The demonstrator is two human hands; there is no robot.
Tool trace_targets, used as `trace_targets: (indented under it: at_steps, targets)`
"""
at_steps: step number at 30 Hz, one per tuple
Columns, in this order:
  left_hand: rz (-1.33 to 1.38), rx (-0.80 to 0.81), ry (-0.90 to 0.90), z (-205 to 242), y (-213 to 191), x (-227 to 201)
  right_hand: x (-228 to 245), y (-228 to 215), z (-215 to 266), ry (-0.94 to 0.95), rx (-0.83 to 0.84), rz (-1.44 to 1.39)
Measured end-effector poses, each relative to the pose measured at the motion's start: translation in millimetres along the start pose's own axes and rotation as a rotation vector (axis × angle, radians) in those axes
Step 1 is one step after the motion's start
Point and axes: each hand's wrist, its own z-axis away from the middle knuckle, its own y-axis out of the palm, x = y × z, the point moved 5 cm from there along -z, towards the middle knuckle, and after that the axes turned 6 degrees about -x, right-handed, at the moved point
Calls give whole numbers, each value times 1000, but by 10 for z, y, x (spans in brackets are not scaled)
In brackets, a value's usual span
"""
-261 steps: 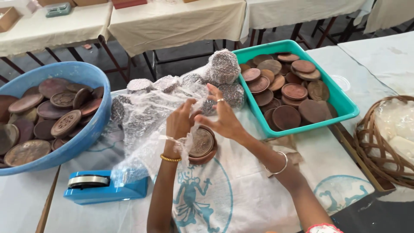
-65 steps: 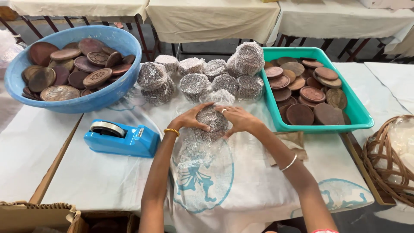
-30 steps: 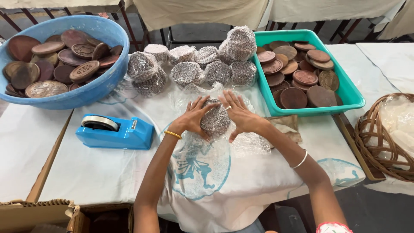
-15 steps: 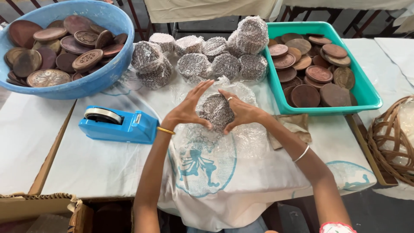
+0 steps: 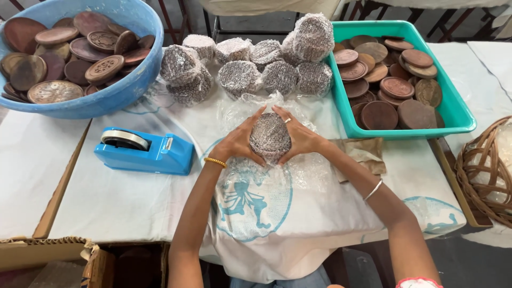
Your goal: The person wraps small, round, brown pottery items in bubble wrap and secures them with tape. They then place the wrapped items into a cardboard box. The person also wipes a pottery item with a cloth before wrapping it.
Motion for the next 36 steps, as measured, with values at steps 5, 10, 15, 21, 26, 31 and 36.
trace_targets:
  at_steps: [5, 10, 15, 21, 26, 31, 36]
  targets:
    - [-121, 50, -110, 37, 9, 55, -127, 48, 84, 0, -112, -119]
    - [-140, 52, -168, 61, 34, 151, -48, -23, 97, 41, -86, -159]
    - [-152, 33, -184, 94, 68, 234, -64, -43, 113, 40, -57, -178]
    - [-159, -35, -208, 111, 25, 232, -99, -24, 144, 131, -61, -168]
    - [-46, -34, -151, 61, 71, 256, -110, -55, 213, 58, -160, -132]
    - [116, -80, -121, 28, 52, 240, -258, -126, 228, -3, -273, -301]
    - [383, -165, -51, -34, -57, 7, -17, -538, 289, -28, -354, -272]
